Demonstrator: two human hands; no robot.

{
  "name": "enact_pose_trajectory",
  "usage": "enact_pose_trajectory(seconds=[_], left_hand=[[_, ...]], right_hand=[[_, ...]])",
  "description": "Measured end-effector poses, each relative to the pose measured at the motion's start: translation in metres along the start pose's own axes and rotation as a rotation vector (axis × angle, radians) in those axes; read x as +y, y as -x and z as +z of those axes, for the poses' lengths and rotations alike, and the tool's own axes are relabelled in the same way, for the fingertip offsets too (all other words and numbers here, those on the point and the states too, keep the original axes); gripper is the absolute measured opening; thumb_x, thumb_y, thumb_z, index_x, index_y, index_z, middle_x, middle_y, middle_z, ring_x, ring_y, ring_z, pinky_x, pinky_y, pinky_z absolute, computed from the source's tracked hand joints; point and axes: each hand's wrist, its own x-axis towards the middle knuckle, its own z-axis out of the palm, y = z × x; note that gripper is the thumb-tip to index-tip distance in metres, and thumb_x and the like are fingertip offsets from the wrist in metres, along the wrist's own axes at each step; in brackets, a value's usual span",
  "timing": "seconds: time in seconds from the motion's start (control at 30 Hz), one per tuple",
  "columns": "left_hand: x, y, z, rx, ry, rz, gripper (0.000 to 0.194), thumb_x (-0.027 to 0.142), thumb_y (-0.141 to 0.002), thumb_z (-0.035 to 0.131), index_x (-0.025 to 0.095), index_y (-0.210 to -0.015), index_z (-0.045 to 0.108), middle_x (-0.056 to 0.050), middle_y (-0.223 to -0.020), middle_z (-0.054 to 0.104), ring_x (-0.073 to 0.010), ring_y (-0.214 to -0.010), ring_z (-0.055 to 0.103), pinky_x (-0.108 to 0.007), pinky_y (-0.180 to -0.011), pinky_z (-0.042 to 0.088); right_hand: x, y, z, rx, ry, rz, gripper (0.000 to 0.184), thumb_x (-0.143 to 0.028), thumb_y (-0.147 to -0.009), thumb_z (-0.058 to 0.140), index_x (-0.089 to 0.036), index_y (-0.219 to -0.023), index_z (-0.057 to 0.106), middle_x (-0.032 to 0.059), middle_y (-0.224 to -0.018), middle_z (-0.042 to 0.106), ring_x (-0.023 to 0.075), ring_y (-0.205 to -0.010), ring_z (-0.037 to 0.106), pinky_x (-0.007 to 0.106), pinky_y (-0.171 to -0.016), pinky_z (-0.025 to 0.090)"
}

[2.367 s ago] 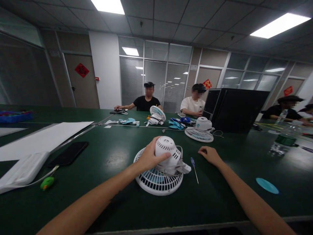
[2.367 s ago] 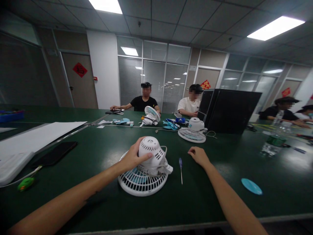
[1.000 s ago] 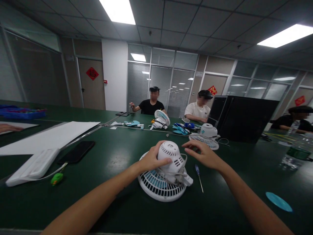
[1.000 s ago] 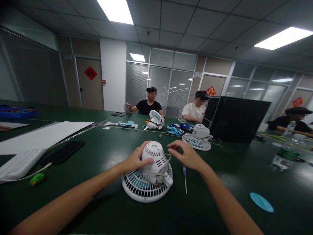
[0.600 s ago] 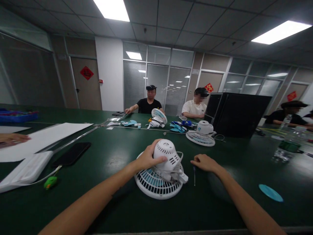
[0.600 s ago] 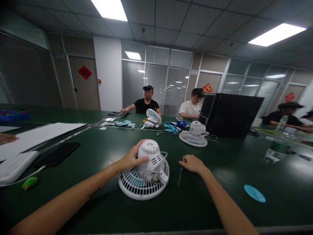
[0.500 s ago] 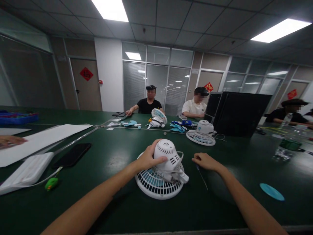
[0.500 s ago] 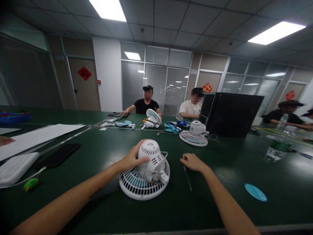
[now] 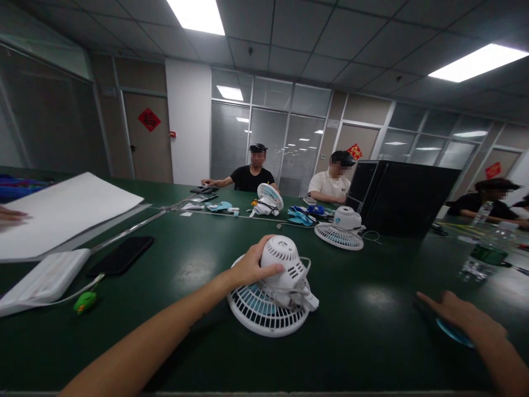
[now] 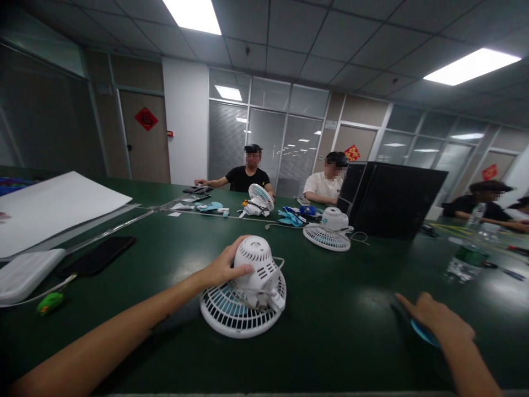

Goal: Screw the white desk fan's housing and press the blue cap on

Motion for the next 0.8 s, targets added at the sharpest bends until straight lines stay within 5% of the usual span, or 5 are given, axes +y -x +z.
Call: enact_pose_trajectory(seconds=[0.13, 0.3, 0.5, 0.67, 0.8], left_hand=[[0.002, 0.000, 0.000, 0.005, 0.002, -0.010, 0.066, 0.041, -0.078, 0.070, 0.021, -0.133, 0.040, -0.009, -0.124, 0.063, -0.0283, -0.115, 0.059, -0.045, -0.101, 0.045], [0.003, -0.001, 0.000, 0.037, -0.027, -0.018, 0.068, 0.043, -0.074, 0.072, 0.019, -0.131, 0.042, -0.011, -0.121, 0.064, -0.0301, -0.111, 0.060, -0.046, -0.099, 0.046], [-0.002, 0.000, 0.000, 0.006, 0.009, 0.004, 0.068, 0.042, -0.077, 0.071, 0.021, -0.134, 0.040, -0.009, -0.121, 0.063, -0.0284, -0.111, 0.061, -0.044, -0.097, 0.048], [-0.003, 0.000, 0.000, 0.030, -0.018, 0.028, 0.069, 0.043, -0.076, 0.072, 0.021, -0.134, 0.044, -0.009, -0.120, 0.063, -0.0288, -0.110, 0.060, -0.045, -0.097, 0.047], [-0.003, -0.003, -0.002, 0.094, -0.097, 0.091, 0.069, 0.045, -0.073, 0.075, 0.020, -0.132, 0.051, -0.011, -0.126, 0.054, -0.0302, -0.120, 0.053, -0.046, -0.107, 0.040]], right_hand=[[-0.010, 0.024, 0.018, -0.137, 0.110, -0.102, 0.034, -0.055, -0.085, 0.040, -0.026, -0.076, 0.055, 0.0222, -0.084, 0.069, 0.0355, -0.078, 0.070, 0.052, -0.078, 0.048], [-0.105, 0.068, 0.016, -0.269, 0.067, -0.422, 0.039, -0.047, -0.092, 0.032, -0.017, -0.102, 0.056, 0.0173, -0.093, 0.070, 0.0288, -0.082, 0.068, 0.042, -0.077, 0.050], [-0.199, 0.113, 0.017, -0.406, -0.029, -0.674, 0.030, -0.040, -0.095, 0.034, -0.021, -0.100, 0.056, 0.0115, -0.098, 0.068, 0.0224, -0.087, 0.065, 0.033, -0.076, 0.047], [-0.232, 0.117, 0.012, -0.464, -0.149, -0.787, 0.031, -0.039, -0.096, 0.035, -0.020, -0.094, 0.058, 0.0072, -0.088, 0.067, 0.0200, -0.081, 0.062, 0.032, -0.073, 0.044], [-0.247, 0.110, -0.024, -0.372, -0.365, -0.838, 0.029, -0.039, -0.094, 0.040, -0.018, -0.098, 0.060, 0.0066, -0.092, 0.065, 0.0196, -0.081, 0.060, 0.034, -0.073, 0.045]])
